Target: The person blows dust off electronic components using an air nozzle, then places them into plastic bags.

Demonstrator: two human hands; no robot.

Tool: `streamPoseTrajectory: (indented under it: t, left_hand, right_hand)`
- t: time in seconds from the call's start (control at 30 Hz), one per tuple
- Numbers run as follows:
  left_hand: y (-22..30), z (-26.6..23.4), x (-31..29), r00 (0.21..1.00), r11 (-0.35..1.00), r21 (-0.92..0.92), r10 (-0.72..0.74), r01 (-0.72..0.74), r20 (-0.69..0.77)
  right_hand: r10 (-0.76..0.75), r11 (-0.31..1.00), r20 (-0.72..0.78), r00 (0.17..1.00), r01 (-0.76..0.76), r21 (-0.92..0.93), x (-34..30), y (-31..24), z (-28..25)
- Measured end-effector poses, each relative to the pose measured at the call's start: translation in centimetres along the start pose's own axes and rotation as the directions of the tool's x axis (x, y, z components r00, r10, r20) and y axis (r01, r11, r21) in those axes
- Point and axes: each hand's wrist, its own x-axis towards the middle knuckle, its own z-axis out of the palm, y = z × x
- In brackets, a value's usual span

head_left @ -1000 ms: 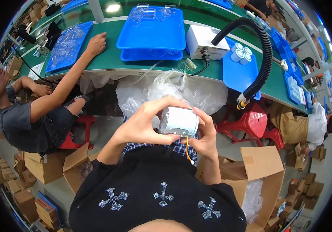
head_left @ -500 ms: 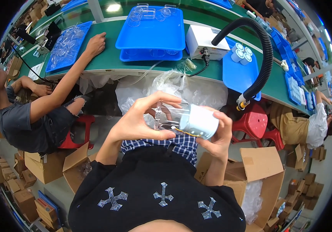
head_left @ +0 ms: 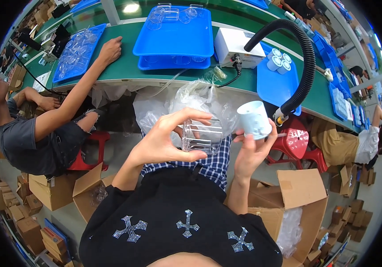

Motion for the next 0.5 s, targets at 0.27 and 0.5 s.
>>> streamPoseTrajectory:
  t: [0.27,0.5]
  left_hand:
    - [-0.6,0.5,-0.1,0.999,1.000,-0.002,0.028,-0.028,0.015]
    - [-0.9,0.9,-0.3,0.999,0.999,-0.033,-0.016,0.017,0.031]
  right_hand:
    - [0.224,0.608,0.437,0.871,-0.476,0.636,-1.7,-0.7,-0.8]
    - [0.304,0.394,0.472,0.827,-0.560,0.729,-2.7,0.1,-0.3]
